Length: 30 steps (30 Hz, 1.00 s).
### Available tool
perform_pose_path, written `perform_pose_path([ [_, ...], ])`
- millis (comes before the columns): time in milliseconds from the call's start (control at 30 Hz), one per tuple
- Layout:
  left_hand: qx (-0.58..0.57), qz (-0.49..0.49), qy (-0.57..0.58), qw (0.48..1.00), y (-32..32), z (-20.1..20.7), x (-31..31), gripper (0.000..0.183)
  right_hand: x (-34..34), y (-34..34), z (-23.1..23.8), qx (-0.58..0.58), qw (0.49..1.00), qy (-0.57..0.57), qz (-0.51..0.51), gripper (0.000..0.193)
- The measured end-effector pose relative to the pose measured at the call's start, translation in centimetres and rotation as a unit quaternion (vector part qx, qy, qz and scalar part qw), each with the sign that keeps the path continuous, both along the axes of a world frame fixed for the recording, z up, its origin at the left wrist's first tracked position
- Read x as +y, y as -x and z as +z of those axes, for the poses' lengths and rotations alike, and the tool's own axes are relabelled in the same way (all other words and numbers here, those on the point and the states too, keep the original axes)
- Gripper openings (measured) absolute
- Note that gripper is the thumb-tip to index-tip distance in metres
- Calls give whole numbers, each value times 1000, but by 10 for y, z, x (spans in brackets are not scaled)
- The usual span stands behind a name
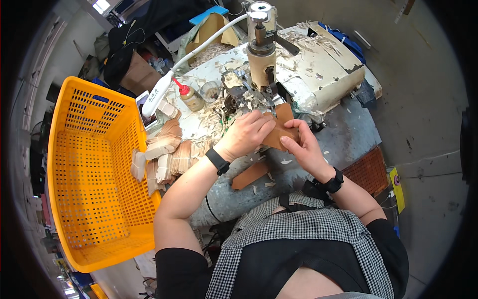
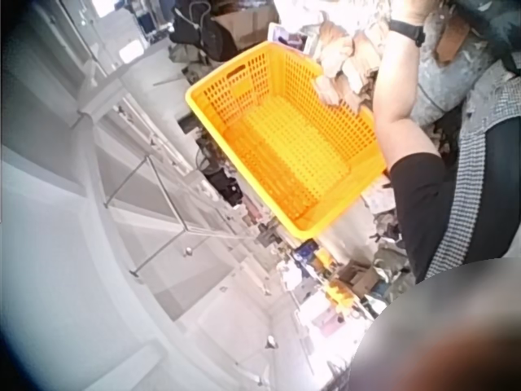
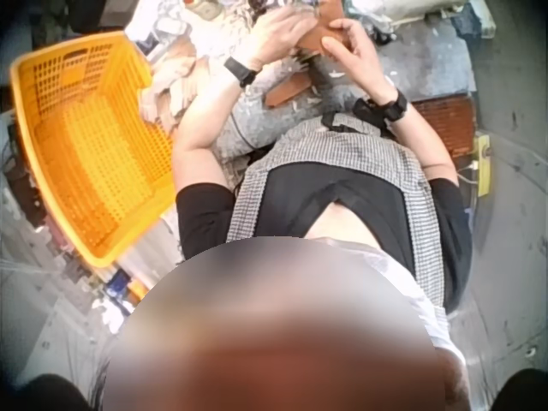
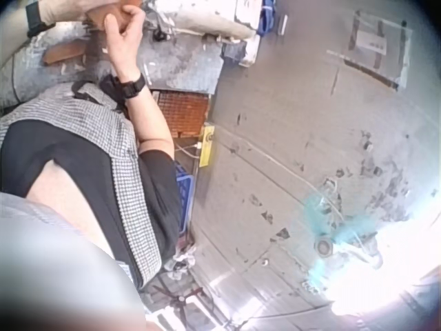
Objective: The recorder is using an industrial skiving machine to thin and trim the edges of leather pieces for shoe components.
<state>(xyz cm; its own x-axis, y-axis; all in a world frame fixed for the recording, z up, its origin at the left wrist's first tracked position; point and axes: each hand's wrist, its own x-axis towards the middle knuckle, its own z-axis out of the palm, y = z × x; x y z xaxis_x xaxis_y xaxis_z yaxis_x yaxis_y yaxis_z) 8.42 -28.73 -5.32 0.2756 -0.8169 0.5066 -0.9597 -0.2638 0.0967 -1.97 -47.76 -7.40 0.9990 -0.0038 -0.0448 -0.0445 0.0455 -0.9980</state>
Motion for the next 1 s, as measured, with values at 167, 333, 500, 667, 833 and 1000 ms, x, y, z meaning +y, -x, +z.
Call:
perform_pose_path([
  [167,-14,-5,-3,1000,-4,2,-6,49,3,-1,2,4,1000,-14,-8,33],
  [333,-29,7,5,1000,-4,-1,-6,48,1,-1,1,-2,999,-41,-20,33],
  [500,2,-21,-2,1000,-3,7,-7,47,1,0,0,6,999,-40,-8,33],
  [667,-17,-3,3,1000,-3,2,-7,50,1,1,3,-5,999,-33,-24,32],
  [833,17,-24,-6,1000,-2,6,-6,49,0,2,2,10,999,-34,-17,31],
  [1000,-39,9,2,999,-4,0,-7,51,2,1,-2,-16,997,-59,-36,31],
])
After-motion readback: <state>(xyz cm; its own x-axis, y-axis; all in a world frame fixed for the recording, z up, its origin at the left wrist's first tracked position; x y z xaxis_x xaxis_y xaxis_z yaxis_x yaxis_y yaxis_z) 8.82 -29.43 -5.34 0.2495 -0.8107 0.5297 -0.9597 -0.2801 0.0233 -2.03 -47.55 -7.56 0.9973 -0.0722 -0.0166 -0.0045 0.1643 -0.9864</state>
